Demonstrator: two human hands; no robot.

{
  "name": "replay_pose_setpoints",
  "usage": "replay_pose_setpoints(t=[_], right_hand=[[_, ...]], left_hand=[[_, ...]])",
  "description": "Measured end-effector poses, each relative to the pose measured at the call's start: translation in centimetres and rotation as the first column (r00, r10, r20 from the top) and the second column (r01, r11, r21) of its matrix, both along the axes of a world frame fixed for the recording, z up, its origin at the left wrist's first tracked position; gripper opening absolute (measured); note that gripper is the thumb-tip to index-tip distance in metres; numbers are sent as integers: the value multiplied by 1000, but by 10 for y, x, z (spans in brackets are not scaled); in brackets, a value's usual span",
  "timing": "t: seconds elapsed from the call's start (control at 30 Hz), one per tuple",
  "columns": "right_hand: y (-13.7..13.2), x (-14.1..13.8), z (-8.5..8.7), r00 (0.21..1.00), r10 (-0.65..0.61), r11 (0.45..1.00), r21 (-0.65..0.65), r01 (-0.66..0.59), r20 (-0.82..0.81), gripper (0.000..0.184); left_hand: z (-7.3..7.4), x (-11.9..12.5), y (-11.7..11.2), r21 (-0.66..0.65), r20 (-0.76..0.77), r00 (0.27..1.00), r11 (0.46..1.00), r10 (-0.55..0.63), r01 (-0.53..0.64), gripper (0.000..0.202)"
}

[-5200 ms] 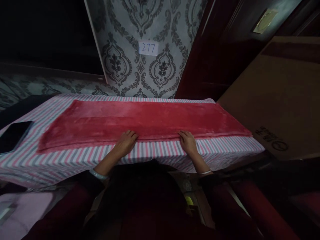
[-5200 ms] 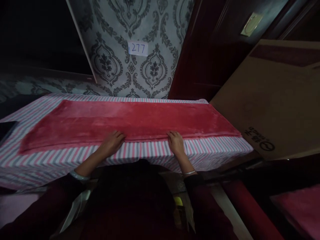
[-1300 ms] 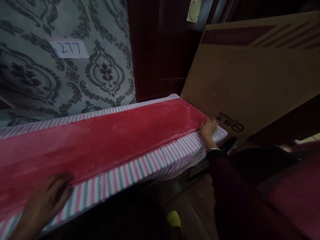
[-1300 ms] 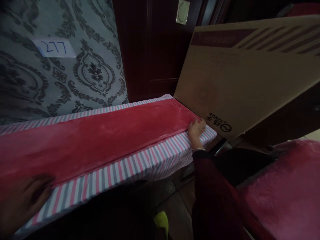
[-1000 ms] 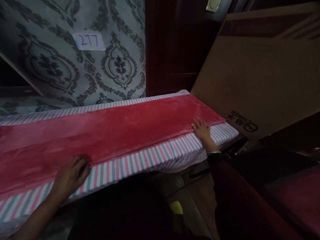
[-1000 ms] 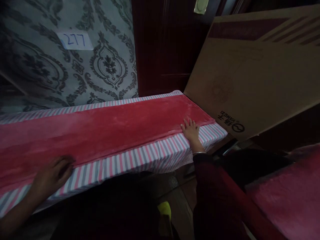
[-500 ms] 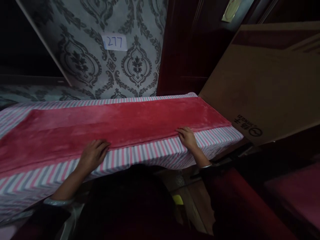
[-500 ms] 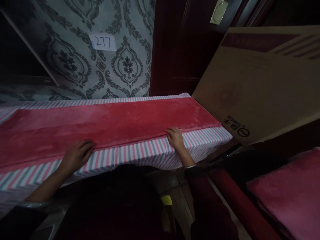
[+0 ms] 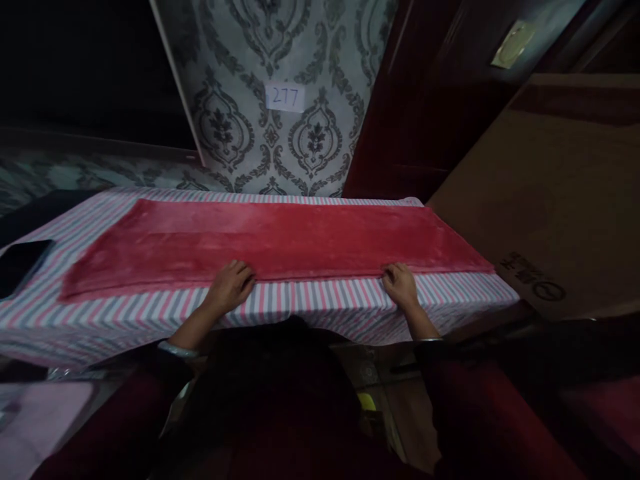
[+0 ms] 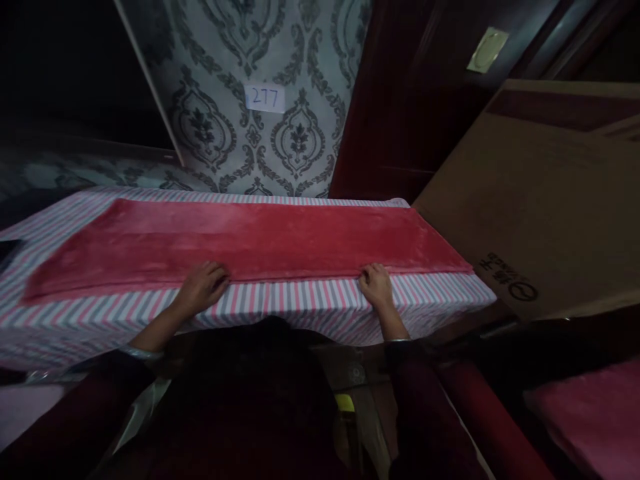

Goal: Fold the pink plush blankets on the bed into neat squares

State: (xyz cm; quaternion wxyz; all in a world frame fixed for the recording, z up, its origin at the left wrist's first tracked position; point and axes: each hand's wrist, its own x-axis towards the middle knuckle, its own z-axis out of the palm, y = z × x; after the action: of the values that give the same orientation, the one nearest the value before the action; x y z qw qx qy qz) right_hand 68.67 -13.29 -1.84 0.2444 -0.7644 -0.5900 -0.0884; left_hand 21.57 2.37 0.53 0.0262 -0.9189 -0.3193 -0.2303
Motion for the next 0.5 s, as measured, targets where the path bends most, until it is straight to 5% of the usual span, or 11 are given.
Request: replay_pose_setpoints(t=[0.13,0.27,0.37,0.5], right_hand=[[3,-31,4,1000,17,996,88,-19,15,40],[19,-92,6,978,207,970,125,-209,27,47],[31,-127,-2,951,310,946,98,-309,14,47],[40,-138,-20,935,356,932,69,-355,4,45]], left_hand=[[-3,0,-2,-12,-17,1000,1000,22,-22,23],[-4,3,-8,-44,-24,1000,999,16,-17,26],[-3,4,-14,-65,-34,999,998,2,-5,28],[-2,-1,-19,-68,-70,997,998,10,-15,28]])
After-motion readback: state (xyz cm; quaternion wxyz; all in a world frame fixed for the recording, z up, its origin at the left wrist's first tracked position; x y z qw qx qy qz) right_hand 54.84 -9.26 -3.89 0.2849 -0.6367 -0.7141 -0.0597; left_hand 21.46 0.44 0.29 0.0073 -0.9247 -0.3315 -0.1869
